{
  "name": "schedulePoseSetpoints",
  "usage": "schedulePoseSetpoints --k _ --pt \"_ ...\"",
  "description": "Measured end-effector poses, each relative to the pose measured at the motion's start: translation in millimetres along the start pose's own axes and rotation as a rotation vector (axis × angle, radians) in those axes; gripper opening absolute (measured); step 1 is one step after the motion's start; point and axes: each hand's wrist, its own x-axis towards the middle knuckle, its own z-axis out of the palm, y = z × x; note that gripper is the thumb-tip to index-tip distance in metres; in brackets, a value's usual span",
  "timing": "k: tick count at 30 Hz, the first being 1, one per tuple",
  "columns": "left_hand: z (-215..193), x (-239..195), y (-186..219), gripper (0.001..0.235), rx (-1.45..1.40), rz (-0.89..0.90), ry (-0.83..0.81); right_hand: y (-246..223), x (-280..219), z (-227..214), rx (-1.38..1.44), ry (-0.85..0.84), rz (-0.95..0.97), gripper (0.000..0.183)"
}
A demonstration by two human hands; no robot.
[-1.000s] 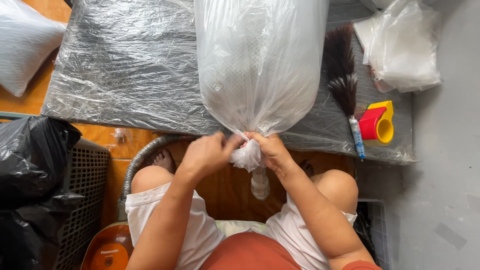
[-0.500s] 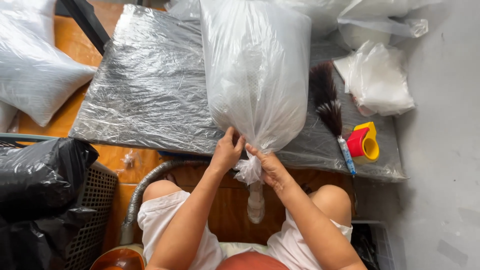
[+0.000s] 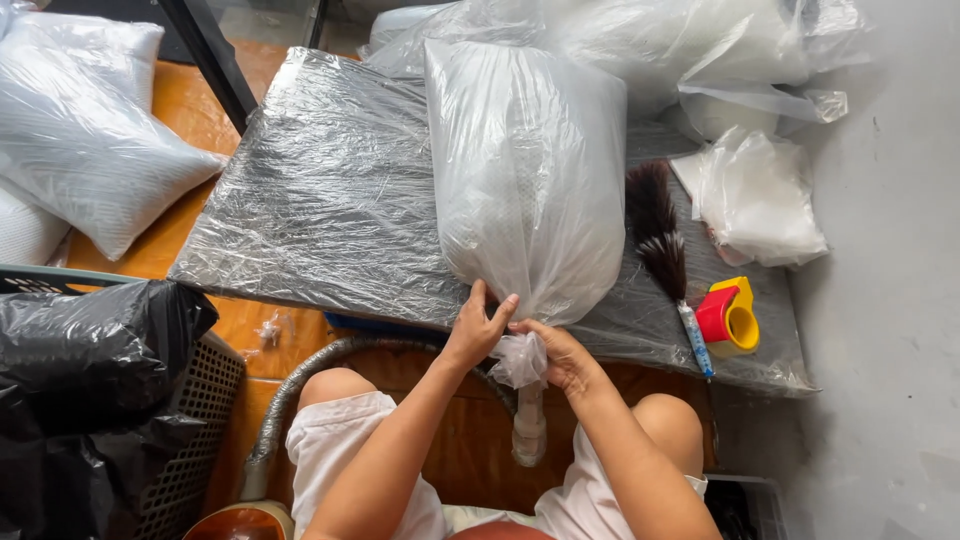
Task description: The person places a white item into a clear plastic bag on a table, then uses a handheld vacuum to remove air from the bag. They seal the bag by twisting and tying the opening, then smooth the contents and place the sealed package on the table.
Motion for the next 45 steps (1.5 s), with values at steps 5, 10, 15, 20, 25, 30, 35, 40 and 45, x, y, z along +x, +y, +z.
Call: schedulePoseSetpoints --k 5,10,15,20,25,30,35,40,45 --pt "-4.4 -10.1 14.5 0.060 0.003 0.068 -0.032 -11.6 -27.7 2.3 0.031 -0.031 -0.030 0.039" --pt "-8.7 -28.9 18.4 0.072 0.108 0.039 -0.121 -32.6 -59.3 25.9 0.003 -0.138 -0.041 0.024" --pt "-0.9 -69.0 26.6 0.068 0.283 0.004 -0.203 -22.3 -43.9 23.1 0.030 -0.285 0.026 0.020" --pt "0.6 -88.7 37.0 0.057 0.354 -0.051 -0.266 -8.4 -19.2 13.8 0.003 -0.284 -0.043 0.027" --pt "-14.8 -96.8 27.8 0.055 0.449 0.110 -0.179 -8.6 -4.3 1.3 -0.097 -0.283 -0.038 0.025" --pt "-67.4 -144.4 27.8 0.056 0.502 0.280 -0.063 -21.3 -11.8 2.0 -0.199 -0.291 -0.025 0.023" --pt "-141.1 -213.4 2.7 0.019 0.163 0.444 0.344 -32.4 -60.8 34.4 -0.076 -0.283 -0.087 0.029" --pt "-234.5 -302.9 -13.3 0.029 0.188 0.041 0.513 -30.3 -95.0 49.7 -0.150 -0.251 -0.106 0.029" --pt "-271.9 -364.7 -35.5 0.029 0.246 -0.685 0.464 -22.5 -90.8 45.0 -0.199 -0.257 -0.096 0.030"
